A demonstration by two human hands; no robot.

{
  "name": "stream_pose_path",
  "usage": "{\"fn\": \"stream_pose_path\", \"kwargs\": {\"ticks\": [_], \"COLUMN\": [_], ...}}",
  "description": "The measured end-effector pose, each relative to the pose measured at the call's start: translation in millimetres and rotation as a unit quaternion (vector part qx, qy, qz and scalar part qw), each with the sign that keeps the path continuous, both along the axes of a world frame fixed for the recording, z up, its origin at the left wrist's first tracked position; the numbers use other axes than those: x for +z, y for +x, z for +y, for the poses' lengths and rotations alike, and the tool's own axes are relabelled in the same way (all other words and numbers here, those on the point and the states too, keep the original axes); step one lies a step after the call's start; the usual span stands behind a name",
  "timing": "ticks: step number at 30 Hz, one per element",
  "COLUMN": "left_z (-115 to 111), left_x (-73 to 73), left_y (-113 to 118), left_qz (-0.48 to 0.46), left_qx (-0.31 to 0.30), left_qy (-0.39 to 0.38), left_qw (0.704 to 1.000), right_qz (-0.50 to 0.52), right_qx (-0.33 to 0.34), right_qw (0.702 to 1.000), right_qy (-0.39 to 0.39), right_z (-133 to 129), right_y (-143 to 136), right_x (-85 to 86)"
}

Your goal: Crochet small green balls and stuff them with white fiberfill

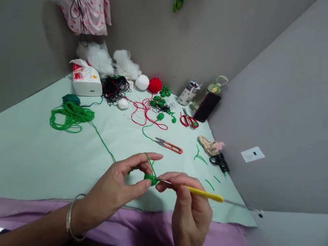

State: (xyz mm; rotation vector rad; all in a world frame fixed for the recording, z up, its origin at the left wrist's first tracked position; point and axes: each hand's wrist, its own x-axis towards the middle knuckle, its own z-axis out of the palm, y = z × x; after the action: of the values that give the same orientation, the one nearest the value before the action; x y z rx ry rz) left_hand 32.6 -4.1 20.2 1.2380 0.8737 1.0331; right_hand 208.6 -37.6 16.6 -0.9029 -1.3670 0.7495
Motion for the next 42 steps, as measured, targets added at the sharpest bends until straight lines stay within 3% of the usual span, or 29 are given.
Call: {"fn": "stream_pose_path", "kwargs": {"ticks": [6, 9, 11, 13, 15, 17, 19, 22, 24, 27, 31, 33, 35, 38, 42], "left_z": [-2.9, -4.6, -5.5, -5.2, -2.9, 0.7, 3.7, 3.8, 1.3, -2.3, -0.8, 2.7, 5.7, 5.9, 1.5], "left_x": [4.1, 2.9, 1.1, -0.2, -0.1, 1.5, 3.4, 4.2, 2.6, -0.7, -2.1, -1.3, -0.2, 0.5, -2.2], "left_y": [2.2, 3.6, 5.2, 7.1, 8.5, 8.5, 7.6, 7.4, 9.0, 13.0, 15.7, 14.3, 12.1, 10.2, 9.8], "left_qz": [0.072, 0.077, 0.043, -0.046, -0.152, -0.219, -0.236, -0.227, -0.215, -0.199, -0.236, -0.26, -0.265, -0.242, -0.178], "left_qx": [0.049, 0.071, 0.066, 0.016, -0.048, -0.072, -0.06, -0.069, -0.079, -0.052, -0.063, -0.082, -0.083, -0.07, -0.084], "left_qy": [0.103, 0.115, 0.064, -0.047, -0.169, -0.238, -0.243, -0.208, -0.186, -0.152, -0.207, -0.26, -0.277, -0.232, -0.154], "left_qw": [0.991, 0.988, 0.995, 0.998, 0.973, 0.943, 0.939, 0.949, 0.955, 0.967, 0.947, 0.926, 0.92, 0.939, 0.968], "right_qz": [-0.136, -0.249, -0.349, -0.376, -0.336, -0.242, -0.083, 0.05, 0.036, -0.066, -0.229, -0.198, -0.094, 0.051, 0.04], "right_qx": [-0.018, -0.055, -0.098, -0.136, -0.161, -0.162, -0.128, -0.045, -0.027, -0.072, -0.175, -0.176, -0.146, -0.07, -0.028], "right_qw": [0.984, 0.953, 0.909, 0.886, 0.899, 0.937, 0.981, 0.997, 0.999, 0.993, 0.944, 0.951, 0.977, 0.995, 0.999], "right_qy": [0.115, 0.164, 0.208, 0.233, 0.229, 0.191, 0.117, 0.035, 0.026, 0.066, 0.162, 0.158, 0.12, 0.045, -0.006], "right_z": [-6.5, -3.7, -2.3, -2.0, -2.1, -1.2, 1.3, 6.1, 7.0, 3.1, -2.3, -1.0, 2.5, 8.1, 10.7], "right_y": [5.1, 4.2, 2.5, 0.7, -0.7, -1.7, -3.0, -5.5, -6.9, -7.4, -5.0, -3.3, -2.2, -3.0, -4.2], "right_x": [-3.1, -4.5, -8.1, -13.4, -17.5, -17.7, -13.7, -6.4, -5.2, -10.6, -18.6, -16.7, -11.7, -5.9, -6.8]}}
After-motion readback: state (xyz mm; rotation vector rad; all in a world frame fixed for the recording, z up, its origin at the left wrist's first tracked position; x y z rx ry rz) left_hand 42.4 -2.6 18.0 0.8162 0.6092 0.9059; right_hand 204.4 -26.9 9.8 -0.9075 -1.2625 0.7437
